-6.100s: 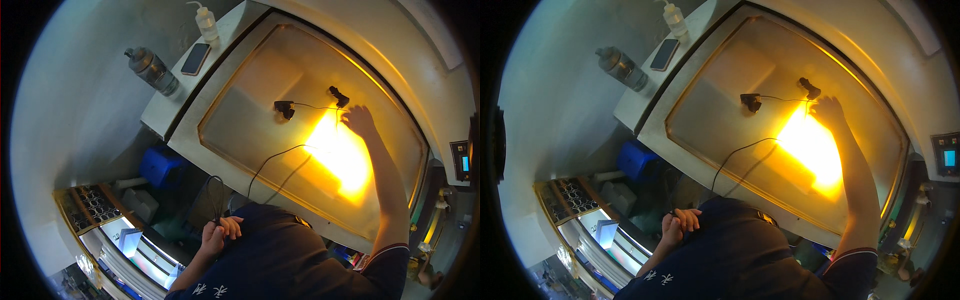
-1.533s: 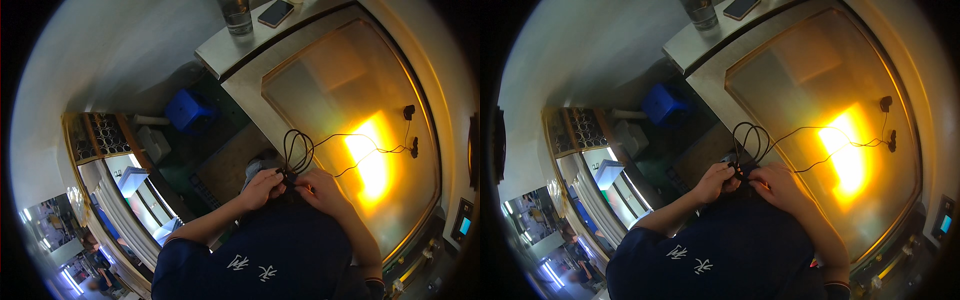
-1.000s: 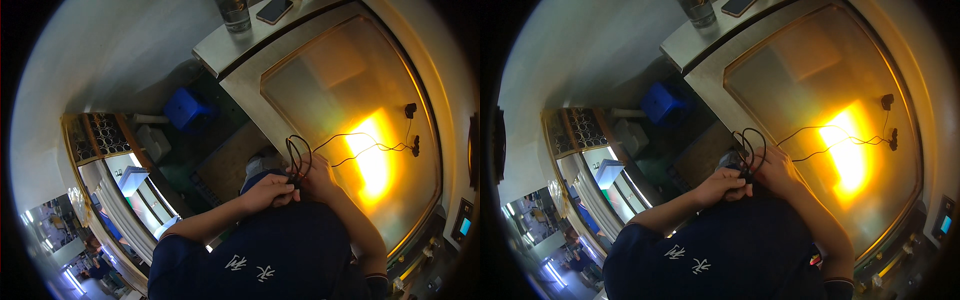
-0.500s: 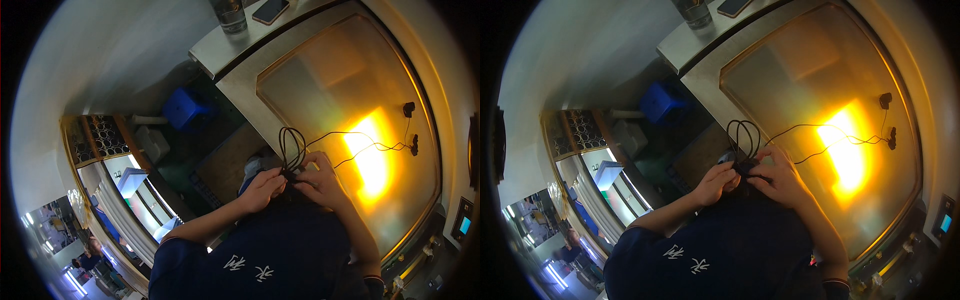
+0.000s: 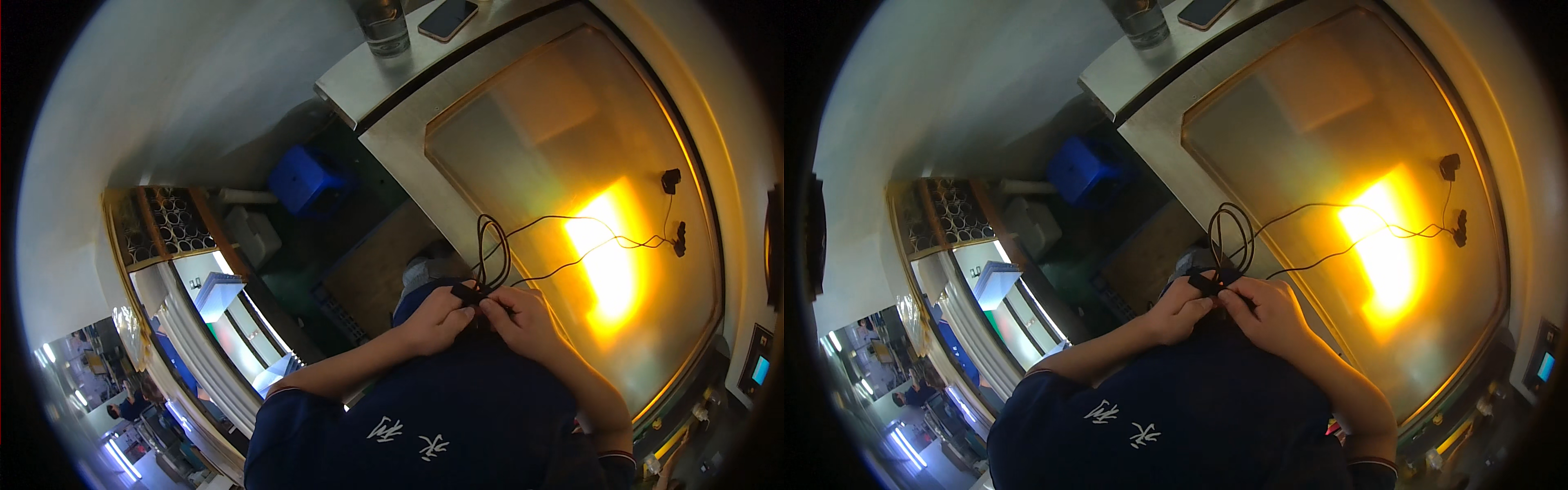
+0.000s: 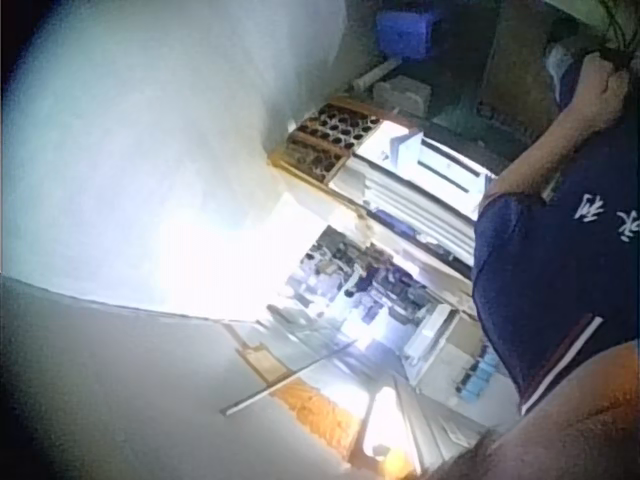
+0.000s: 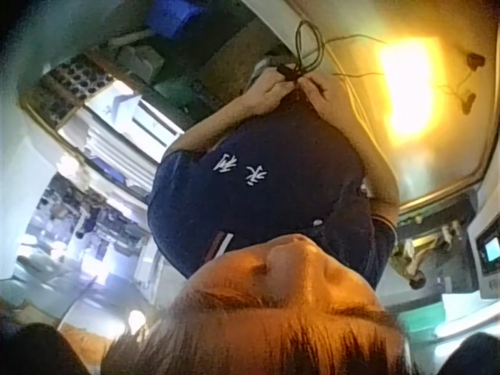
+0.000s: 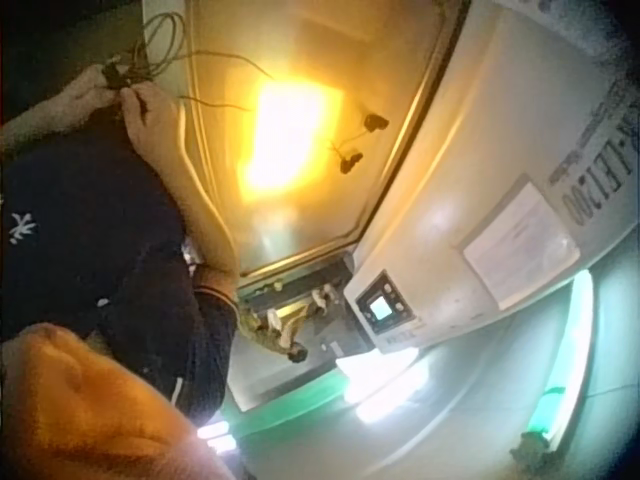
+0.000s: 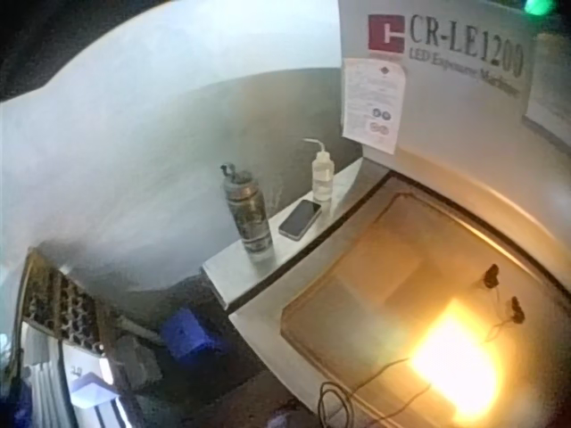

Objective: Untangling and inspecting a long black electrical cable while standing near an exposure machine.

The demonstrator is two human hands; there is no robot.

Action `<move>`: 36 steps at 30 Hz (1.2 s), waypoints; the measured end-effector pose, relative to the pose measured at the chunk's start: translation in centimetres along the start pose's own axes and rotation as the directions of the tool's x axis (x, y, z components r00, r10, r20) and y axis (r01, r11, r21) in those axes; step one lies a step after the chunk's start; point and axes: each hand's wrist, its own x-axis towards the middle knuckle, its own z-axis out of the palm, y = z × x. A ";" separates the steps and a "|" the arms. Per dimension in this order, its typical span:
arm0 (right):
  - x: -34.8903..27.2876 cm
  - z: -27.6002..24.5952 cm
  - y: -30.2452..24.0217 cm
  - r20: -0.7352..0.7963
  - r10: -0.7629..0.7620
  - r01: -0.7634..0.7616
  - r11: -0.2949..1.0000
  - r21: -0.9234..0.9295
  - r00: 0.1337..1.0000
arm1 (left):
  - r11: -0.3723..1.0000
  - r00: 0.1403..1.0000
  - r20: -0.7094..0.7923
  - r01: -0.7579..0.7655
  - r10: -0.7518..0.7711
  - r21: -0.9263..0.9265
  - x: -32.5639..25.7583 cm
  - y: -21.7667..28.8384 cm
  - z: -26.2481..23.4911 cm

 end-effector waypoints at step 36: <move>2.0 -1.0 3.0 0.228 -0.419 0.359 0.896 0.263 0.879 | 0.683 0.774 0.551 0.586 -0.313 -0.436 0.8 1.8 -2.3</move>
